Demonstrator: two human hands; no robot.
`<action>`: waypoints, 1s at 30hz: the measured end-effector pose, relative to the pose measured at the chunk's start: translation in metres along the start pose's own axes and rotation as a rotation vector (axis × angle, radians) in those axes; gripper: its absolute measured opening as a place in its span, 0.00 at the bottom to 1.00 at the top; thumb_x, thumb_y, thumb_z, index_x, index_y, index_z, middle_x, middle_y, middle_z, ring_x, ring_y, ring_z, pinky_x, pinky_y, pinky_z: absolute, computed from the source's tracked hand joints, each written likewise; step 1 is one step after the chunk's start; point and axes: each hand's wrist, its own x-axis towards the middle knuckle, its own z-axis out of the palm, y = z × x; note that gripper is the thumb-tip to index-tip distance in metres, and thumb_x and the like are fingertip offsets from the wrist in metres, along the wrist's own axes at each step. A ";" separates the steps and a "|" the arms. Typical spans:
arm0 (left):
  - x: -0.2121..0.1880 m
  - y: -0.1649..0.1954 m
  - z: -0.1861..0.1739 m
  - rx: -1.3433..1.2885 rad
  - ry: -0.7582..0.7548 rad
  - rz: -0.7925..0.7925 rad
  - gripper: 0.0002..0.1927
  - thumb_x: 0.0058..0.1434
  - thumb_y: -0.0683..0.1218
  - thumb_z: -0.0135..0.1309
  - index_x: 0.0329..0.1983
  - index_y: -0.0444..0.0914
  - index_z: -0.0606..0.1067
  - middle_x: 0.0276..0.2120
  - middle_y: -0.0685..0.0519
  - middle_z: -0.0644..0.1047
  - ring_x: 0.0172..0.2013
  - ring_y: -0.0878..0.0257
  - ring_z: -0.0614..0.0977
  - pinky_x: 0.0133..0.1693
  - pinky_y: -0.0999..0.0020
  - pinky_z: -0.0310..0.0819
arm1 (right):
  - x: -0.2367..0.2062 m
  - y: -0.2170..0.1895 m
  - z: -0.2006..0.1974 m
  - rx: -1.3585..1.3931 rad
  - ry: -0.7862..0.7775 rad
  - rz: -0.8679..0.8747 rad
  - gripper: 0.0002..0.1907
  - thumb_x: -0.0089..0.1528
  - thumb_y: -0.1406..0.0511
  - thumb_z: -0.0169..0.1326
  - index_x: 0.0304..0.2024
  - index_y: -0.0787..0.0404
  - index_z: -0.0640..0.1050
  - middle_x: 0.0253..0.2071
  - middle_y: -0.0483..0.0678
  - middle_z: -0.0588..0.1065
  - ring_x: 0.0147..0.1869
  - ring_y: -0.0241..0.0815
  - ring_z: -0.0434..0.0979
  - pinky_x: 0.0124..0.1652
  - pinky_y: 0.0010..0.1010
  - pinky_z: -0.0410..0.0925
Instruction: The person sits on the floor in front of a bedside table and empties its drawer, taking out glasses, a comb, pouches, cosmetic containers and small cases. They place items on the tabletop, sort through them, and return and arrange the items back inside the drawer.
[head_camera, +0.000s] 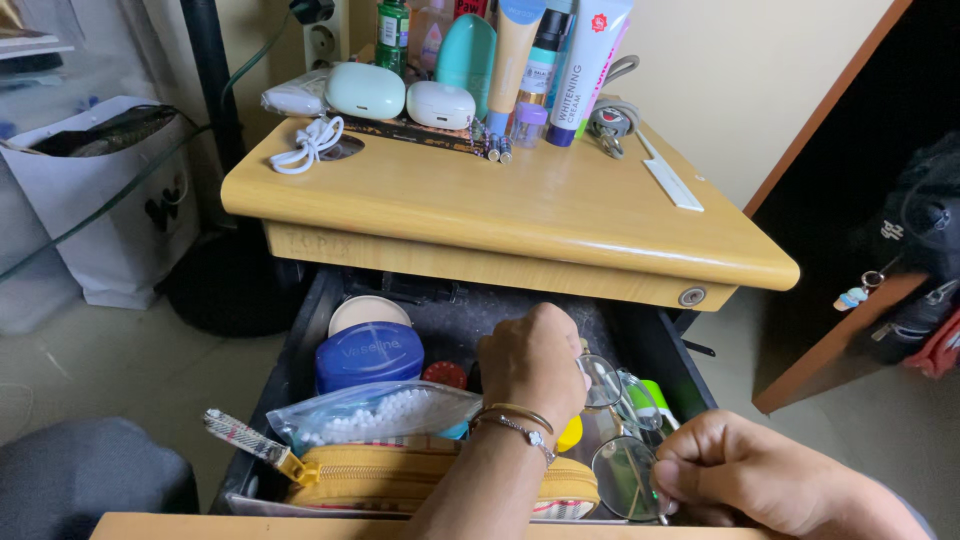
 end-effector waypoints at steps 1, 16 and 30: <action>0.000 0.001 -0.002 -0.042 -0.005 -0.004 0.08 0.47 0.44 0.69 0.28 0.44 0.80 0.34 0.50 0.83 0.42 0.50 0.84 0.49 0.55 0.73 | -0.002 0.000 -0.001 0.005 0.045 0.007 0.18 0.67 0.64 0.56 0.25 0.71 0.80 0.13 0.43 0.69 0.14 0.32 0.61 0.17 0.27 0.54; 0.016 0.046 0.027 -0.197 -0.249 -0.059 0.12 0.43 0.41 0.70 0.30 0.47 0.83 0.40 0.50 0.84 0.44 0.52 0.85 0.49 0.60 0.79 | -0.050 0.023 -0.042 -0.177 0.386 0.078 0.12 0.65 0.65 0.54 0.34 0.72 0.79 0.20 0.46 0.71 0.21 0.34 0.68 0.23 0.28 0.63; 0.011 0.032 0.052 -0.119 -0.273 -0.071 0.12 0.46 0.45 0.70 0.35 0.49 0.85 0.40 0.52 0.84 0.44 0.54 0.86 0.50 0.62 0.79 | -0.041 0.045 -0.046 -0.241 0.448 0.094 0.19 0.65 0.62 0.55 0.55 0.65 0.82 0.28 0.52 0.83 0.23 0.38 0.75 0.25 0.30 0.68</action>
